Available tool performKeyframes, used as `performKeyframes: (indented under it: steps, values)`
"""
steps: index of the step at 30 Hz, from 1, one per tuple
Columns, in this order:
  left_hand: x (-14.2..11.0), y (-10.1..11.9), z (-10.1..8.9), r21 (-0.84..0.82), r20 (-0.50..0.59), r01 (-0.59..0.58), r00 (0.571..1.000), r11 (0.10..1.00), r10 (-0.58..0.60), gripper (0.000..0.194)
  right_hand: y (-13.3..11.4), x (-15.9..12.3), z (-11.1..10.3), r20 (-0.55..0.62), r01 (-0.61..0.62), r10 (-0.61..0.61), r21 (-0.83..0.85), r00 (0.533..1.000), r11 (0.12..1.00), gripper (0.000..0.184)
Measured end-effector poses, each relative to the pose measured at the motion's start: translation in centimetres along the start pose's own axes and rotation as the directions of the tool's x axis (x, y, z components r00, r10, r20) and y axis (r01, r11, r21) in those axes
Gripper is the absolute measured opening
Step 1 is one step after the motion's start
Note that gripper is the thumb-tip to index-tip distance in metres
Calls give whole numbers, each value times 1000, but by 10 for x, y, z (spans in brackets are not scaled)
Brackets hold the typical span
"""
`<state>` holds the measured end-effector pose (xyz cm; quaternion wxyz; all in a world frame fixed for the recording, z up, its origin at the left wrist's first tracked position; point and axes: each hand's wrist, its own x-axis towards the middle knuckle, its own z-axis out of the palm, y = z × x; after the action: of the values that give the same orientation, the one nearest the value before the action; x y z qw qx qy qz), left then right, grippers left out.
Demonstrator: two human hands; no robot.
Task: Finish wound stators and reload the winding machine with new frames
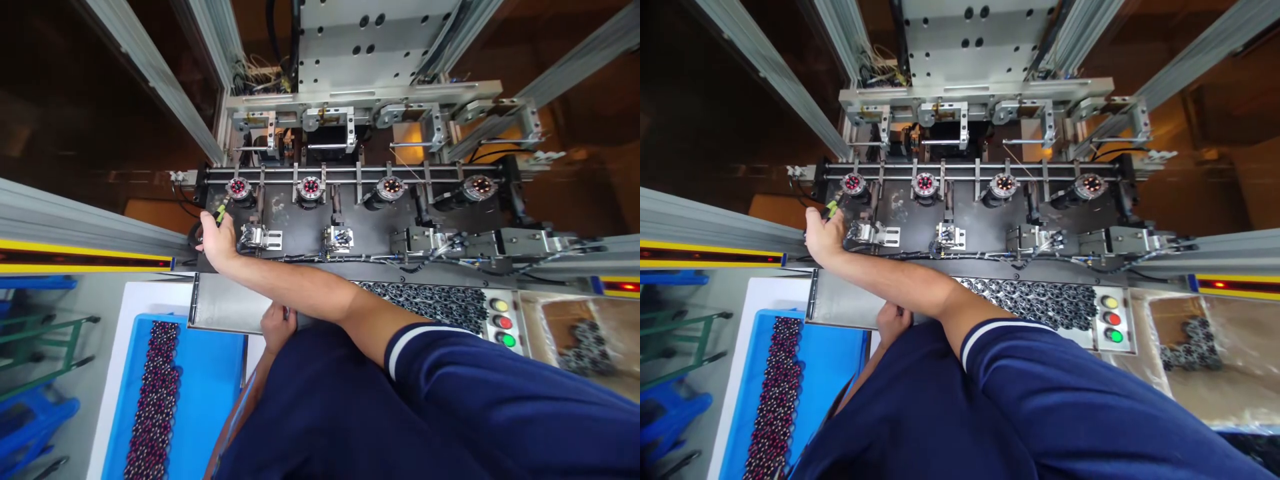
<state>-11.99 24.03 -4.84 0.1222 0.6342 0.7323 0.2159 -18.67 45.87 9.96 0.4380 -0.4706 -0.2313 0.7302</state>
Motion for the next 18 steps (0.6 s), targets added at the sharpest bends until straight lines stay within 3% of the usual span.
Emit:
performKeyframes:
  steps: [2,14,16,18]
  values:
    - [0,1,-1,-3,4,5,1000,1000,-5,24,-4,-3,1,-73,19,-19,-4,997,1000,25]
    - [-1,-9,13,-46,24,45,999,998,-44,26,-10,-3,1,-51,-28,28,1,998,1000,17]
    - [-1,-10,14,-55,39,59,998,997,-57,28,-12,-9,1,-33,-38,38,-19,999,999,17]
    - [0,-9,13,-61,52,79,996,995,-76,31,-14,-27,1,63,-42,44,-40,997,998,16]
